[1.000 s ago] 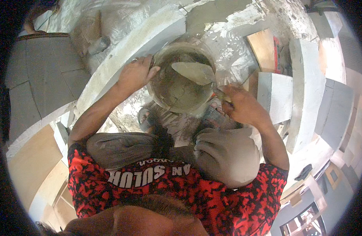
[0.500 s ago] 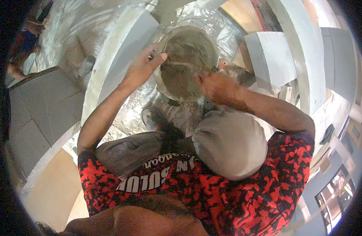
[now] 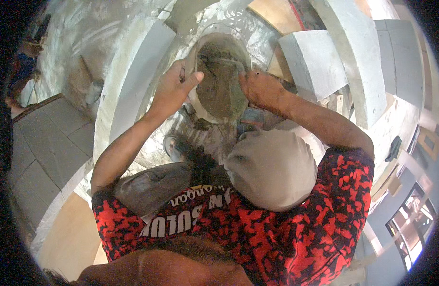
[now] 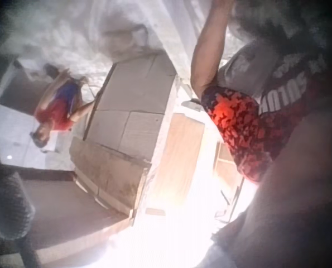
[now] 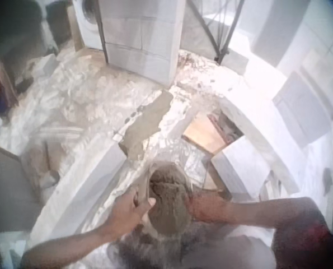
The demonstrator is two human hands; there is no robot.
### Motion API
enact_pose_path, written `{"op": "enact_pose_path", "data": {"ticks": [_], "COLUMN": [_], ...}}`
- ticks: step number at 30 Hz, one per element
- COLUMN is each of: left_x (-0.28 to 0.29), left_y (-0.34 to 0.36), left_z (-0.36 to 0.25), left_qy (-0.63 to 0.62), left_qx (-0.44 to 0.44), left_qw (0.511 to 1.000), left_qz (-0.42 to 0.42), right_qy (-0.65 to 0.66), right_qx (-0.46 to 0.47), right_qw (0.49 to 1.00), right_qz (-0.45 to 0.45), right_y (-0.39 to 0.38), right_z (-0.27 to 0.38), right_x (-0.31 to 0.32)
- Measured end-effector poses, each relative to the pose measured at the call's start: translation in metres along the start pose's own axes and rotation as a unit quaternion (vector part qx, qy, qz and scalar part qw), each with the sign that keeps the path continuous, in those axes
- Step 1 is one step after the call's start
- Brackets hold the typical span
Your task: The person applies mortar from a bucket to a surface with a trowel, places a masonry block on the mortar, and uses a hand saw to cut another block.
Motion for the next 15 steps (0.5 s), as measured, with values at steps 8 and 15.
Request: {"op": "enact_pose_path", "data": {"ticks": [8, 15], "left_x": [0.009, 0.021], "left_y": [0.004, 0.003], "left_z": [0.0, 0.006], "left_qy": [0.011, -0.001], "left_qx": [0.02, 0.014], "left_qw": [1.0, 1.0], "left_qz": [0.004, -0.01], "right_qy": [0.248, 0.62], "right_qx": [0.084, 0.036], "right_qw": [0.964, 0.783], "right_qz": [-0.036, 0.02], "right_y": [-0.047, -0.029], "right_z": [0.025, 0.0], "right_x": [-0.035, -0.004]}}
Point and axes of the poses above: each hand's wrist, its own y-axis towards the middle knuckle, its own x-axis out of the back of the hand, z = x × y, the point moved 4 cm from there along y, towards the middle knuckle, and after that the axes turned 15 degrees about x, right-handed, at the moved point
